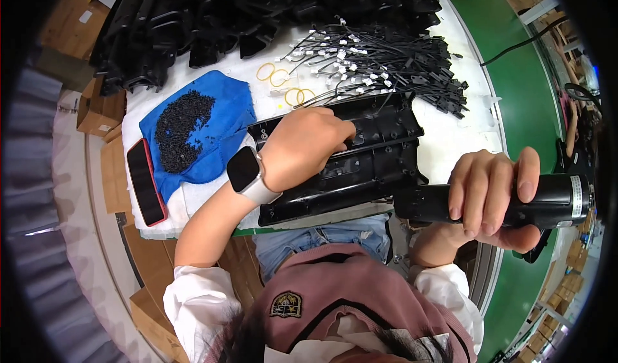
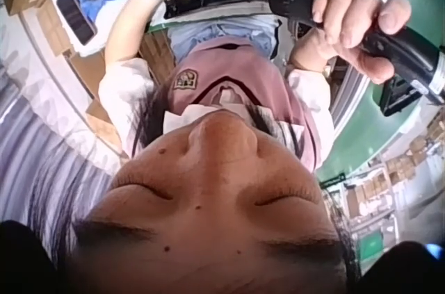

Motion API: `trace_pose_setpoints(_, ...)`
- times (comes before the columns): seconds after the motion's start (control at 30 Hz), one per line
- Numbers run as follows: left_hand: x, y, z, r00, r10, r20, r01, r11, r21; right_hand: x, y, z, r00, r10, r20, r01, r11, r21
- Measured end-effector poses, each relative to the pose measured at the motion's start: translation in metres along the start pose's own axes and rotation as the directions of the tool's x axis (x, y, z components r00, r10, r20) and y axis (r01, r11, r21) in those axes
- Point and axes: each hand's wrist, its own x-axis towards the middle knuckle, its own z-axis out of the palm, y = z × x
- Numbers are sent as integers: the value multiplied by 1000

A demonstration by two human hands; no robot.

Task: Assembling printer toner cartridges by inserting components and securing them with an electric screwdriver.

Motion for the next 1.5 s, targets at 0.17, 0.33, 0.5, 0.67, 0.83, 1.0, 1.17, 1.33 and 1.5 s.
trace_pose_setpoints(0.17, 4, -2, 10, 997, -28, -76, 25, 999, -42, 5, 0, -6, 996, 25, 82, -23, 999, -25)
trace_pose_setpoints(0.33, 5, -5, 24, 985, -22, -173, 0, 992, -126, 7, 7, -9, 998, 28, 56, -26, 999, -43)
trace_pose_setpoints(0.5, 0, -3, 23, 982, -82, -172, 51, 982, -180, 9, 9, -11, 998, 43, 36, -40, 996, -83)
trace_pose_setpoints(0.67, 2, -4, 25, 986, -90, -142, 58, 975, -215, 11, 12, -10, 1000, 20, 8, -19, 995, -96)
trace_pose_setpoints(0.83, 3, 5, 31, 974, -122, -193, 96, 985, -143, 15, 14, -11, 997, 61, 55, -54, 993, -107)
trace_pose_setpoints(1.0, 2, 3, 25, 978, -143, -151, 124, 984, -126, 14, 14, -9, 995, 65, 70, -57, 992, -112)
trace_pose_setpoints(1.17, -3, 0, 22, 977, -147, -155, 116, 975, -190, 13, 11, -8, 996, 71, 55, -63, 988, -143)
trace_pose_setpoints(1.33, 2, 7, 24, 973, -183, -141, 171, 981, -97, 13, 13, -7, 997, 60, 41, -53, 989, -140)
trace_pose_setpoints(1.5, 1, 10, 23, 963, -229, -140, 223, 973, -56, 16, 15, -5, 997, 55, 52, -47, 989, -138)
